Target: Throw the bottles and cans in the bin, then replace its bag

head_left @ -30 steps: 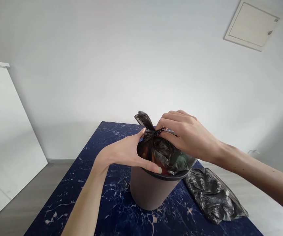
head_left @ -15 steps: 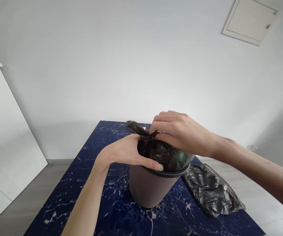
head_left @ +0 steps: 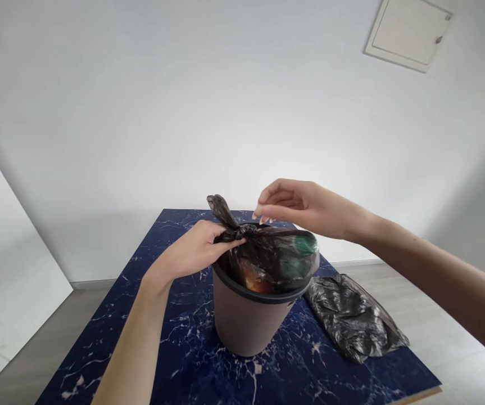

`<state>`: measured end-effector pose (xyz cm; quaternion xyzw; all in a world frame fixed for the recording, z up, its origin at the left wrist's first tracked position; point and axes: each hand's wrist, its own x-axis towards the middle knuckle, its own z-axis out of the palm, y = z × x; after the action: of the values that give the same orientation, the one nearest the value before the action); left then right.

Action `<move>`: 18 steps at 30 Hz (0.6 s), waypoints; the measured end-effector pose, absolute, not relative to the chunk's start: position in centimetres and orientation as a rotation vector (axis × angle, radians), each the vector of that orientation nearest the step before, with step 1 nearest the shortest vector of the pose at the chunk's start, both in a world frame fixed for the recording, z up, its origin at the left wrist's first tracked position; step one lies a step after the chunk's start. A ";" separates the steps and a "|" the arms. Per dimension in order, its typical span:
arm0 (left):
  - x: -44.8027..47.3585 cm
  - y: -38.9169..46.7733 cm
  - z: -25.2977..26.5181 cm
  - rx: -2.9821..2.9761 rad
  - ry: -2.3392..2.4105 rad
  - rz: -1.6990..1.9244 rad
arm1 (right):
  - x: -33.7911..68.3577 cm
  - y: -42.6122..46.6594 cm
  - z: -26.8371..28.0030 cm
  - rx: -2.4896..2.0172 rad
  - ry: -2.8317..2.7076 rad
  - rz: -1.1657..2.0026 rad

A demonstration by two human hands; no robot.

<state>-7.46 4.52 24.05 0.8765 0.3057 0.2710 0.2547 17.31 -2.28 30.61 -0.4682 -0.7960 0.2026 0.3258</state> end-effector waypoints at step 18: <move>-10.4 9.2 22.8 2.259 0.913 0.751 | 20.3 -3.6 27.1 -1.664 -2.500 0.259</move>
<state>-10.39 9.21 22.84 0.8475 0.3426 0.2818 0.2914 20.29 -3.58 27.10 -0.5509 -0.8277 0.0856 0.0639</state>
